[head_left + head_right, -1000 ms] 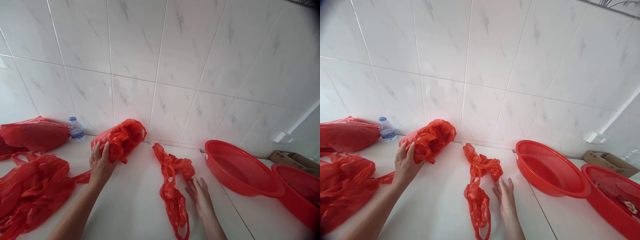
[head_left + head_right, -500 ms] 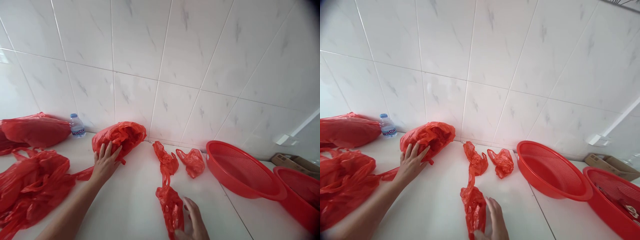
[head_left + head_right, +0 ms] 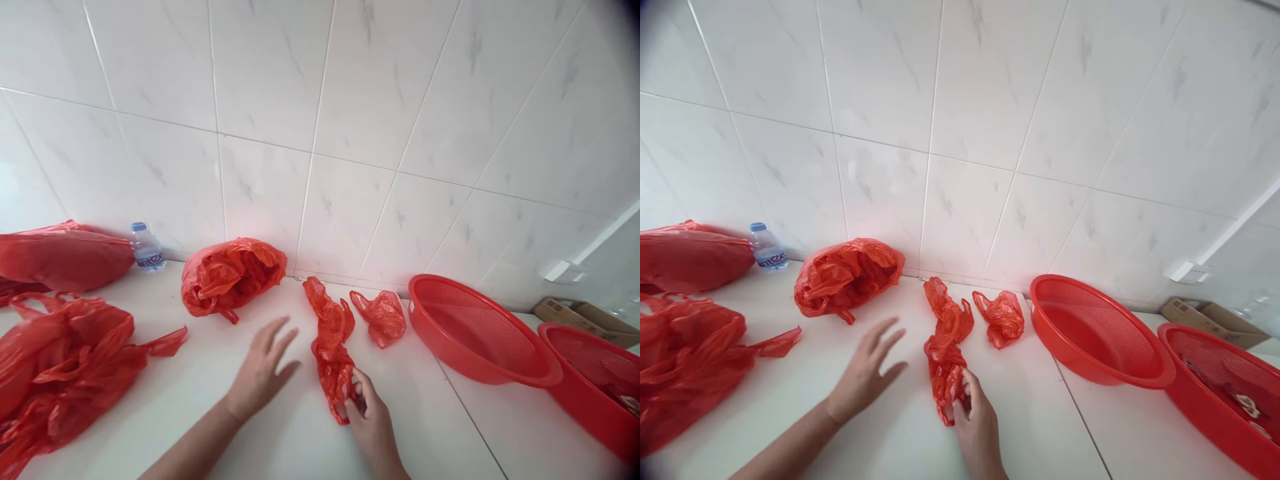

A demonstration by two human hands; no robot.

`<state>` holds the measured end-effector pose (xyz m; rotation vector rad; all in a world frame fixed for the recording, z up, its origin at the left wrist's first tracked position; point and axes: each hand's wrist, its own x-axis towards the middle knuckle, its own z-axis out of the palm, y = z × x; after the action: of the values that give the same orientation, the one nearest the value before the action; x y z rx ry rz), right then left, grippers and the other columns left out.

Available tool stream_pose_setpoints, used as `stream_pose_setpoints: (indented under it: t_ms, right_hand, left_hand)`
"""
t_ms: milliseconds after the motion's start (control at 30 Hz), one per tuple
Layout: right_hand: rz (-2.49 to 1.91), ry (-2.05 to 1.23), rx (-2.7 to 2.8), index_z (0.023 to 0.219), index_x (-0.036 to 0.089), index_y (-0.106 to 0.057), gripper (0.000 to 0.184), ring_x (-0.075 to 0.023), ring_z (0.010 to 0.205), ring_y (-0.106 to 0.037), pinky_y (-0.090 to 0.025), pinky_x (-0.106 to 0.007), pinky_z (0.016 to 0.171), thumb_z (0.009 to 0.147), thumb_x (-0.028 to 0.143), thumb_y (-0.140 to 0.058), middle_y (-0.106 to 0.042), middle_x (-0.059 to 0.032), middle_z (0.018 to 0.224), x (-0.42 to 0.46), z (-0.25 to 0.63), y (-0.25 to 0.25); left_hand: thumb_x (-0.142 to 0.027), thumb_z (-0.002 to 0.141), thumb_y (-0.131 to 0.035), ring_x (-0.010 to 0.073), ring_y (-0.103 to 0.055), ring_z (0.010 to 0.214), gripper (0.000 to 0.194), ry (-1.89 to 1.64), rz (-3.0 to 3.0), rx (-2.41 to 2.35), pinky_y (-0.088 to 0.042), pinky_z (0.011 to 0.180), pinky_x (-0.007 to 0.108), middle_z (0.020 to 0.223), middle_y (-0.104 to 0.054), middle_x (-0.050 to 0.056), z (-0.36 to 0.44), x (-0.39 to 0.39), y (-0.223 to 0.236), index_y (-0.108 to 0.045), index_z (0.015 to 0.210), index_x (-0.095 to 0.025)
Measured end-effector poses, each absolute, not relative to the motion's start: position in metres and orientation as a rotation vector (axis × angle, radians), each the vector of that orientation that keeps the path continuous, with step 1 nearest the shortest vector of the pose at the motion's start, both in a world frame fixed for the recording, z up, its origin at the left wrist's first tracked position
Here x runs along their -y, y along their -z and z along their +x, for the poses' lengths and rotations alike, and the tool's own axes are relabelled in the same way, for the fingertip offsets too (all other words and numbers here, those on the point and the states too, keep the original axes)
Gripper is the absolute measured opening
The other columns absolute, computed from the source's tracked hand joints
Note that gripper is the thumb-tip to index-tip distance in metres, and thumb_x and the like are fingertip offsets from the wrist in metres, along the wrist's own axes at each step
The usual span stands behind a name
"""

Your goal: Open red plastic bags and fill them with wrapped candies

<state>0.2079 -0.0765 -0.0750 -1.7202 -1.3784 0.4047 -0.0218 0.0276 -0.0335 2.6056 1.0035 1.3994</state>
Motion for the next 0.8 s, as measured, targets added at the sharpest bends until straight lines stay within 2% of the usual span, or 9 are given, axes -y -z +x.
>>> stream_pose_setpoints:
  t_ms: [100, 167, 233, 267, 333, 467, 567, 667, 800]
  right_hand:
    - [-1.512, -0.483, 1.54, 0.123, 0.024, -0.057, 0.05, -0.0185, 0.104, -0.062, -0.049, -0.028, 0.09, 0.074, 0.015, -0.048, -0.065, -0.0043, 0.117, 0.076, 0.198, 0.075]
    - [-1.474, -0.554, 1.495, 0.123, 0.023, -0.056, 0.048, -0.019, 0.104, -0.062, -0.049, -0.029, 0.09, 0.076, 0.016, -0.048, -0.065, -0.0052, 0.115, 0.078, 0.199, 0.076]
    - [-1.526, -0.575, 1.284, 0.12, 0.02, -0.056, 0.044, -0.0187, 0.089, -0.065, -0.052, -0.028, 0.079, 0.076, 0.021, -0.051, -0.067, -0.0056, 0.101, 0.079, 0.211, 0.076]
    - [-1.559, -0.568, 1.143, 0.117, 0.019, -0.056, 0.042, -0.0177, 0.08, -0.065, -0.053, -0.027, 0.072, 0.075, 0.023, -0.053, -0.067, -0.0044, 0.093, 0.079, 0.221, 0.075]
    - [-1.563, -0.577, 0.869, 0.109, 0.018, -0.057, 0.039, -0.0145, 0.066, -0.06, -0.05, -0.024, 0.059, 0.071, 0.027, -0.06, -0.063, -0.0008, 0.083, 0.079, 0.243, 0.074]
    - [-1.353, -0.794, 0.487, 0.096, 0.019, -0.059, 0.044, -0.0105, 0.061, -0.055, -0.047, -0.02, 0.053, 0.059, 0.035, -0.076, -0.061, 0.0023, 0.079, 0.078, 0.275, 0.07]
    - [-1.223, -0.895, 0.371, 0.092, 0.02, -0.061, 0.045, -0.0075, 0.057, -0.053, -0.046, -0.017, 0.051, 0.053, 0.031, -0.082, -0.06, 0.0046, 0.074, 0.08, 0.281, 0.068]
    - [-1.089, -0.997, 0.274, 0.089, 0.02, -0.063, 0.039, -0.0048, 0.052, -0.049, -0.042, -0.015, 0.045, 0.056, 0.025, -0.082, -0.061, 0.0052, 0.07, 0.082, 0.284, 0.067]
    - [-0.875, -1.166, 0.126, 0.095, 0.02, -0.065, 0.035, -0.0034, 0.048, -0.048, -0.04, -0.014, 0.043, 0.062, 0.02, -0.077, -0.063, 0.0045, 0.07, 0.086, 0.29, 0.061]
  left_hand:
    - [-0.025, 0.063, -0.078, 0.0313, -0.045, 0.124, 0.09, -1.135, 1.98, -0.945, -0.041, 0.098, 0.044, 0.141, -0.043, 0.015, 0.018, -0.008, 0.038, -0.033, 0.141, -0.026]
    - [-0.019, 0.062, -0.076, 0.0268, -0.059, 0.104, 0.073, -1.074, 1.526, -0.975, -0.047, 0.087, 0.037, 0.12, -0.062, 0.01, 0.03, -0.007, 0.04, -0.049, 0.13, -0.024]
    - [-0.02, 0.068, -0.069, 0.0205, -0.064, 0.081, 0.036, -1.064, 1.283, -0.977, -0.048, 0.074, 0.03, 0.09, -0.07, 0.005, 0.025, -0.013, 0.042, -0.065, 0.104, -0.019]
    - [-0.024, 0.071, -0.067, 0.0178, -0.062, 0.072, 0.021, -1.086, 1.226, -0.976, -0.047, 0.068, 0.028, 0.079, -0.068, 0.003, 0.019, -0.017, 0.044, -0.066, 0.09, -0.017]
    - [-0.032, 0.075, -0.065, 0.0134, -0.058, 0.06, 0.016, -1.152, 1.12, -0.969, -0.044, 0.058, 0.024, 0.067, -0.063, -0.001, 0.001, -0.027, 0.046, -0.06, 0.078, -0.017]
    - [-0.041, 0.073, -0.068, 0.01, -0.054, 0.054, 0.028, -1.228, 0.907, -0.887, -0.042, 0.054, 0.021, 0.064, -0.061, -0.003, -0.022, -0.036, 0.046, -0.054, 0.079, -0.018]
    - [-0.04, 0.071, -0.072, 0.0087, -0.053, 0.052, 0.03, -1.225, 0.797, -0.817, -0.043, 0.053, 0.02, 0.064, -0.06, -0.003, -0.023, -0.035, 0.047, -0.055, 0.078, -0.017]
    - [-0.036, 0.072, -0.073, 0.007, -0.053, 0.05, 0.027, -1.221, 0.693, -0.747, -0.044, 0.05, 0.018, 0.064, -0.059, -0.004, -0.022, -0.035, 0.049, -0.056, 0.08, -0.017]
    - [-0.024, 0.077, -0.07, 0.0067, -0.057, 0.053, 0.027, -1.205, 0.581, -0.654, -0.049, 0.053, 0.017, 0.068, -0.06, -0.005, -0.023, -0.037, 0.052, -0.055, 0.1, -0.022]
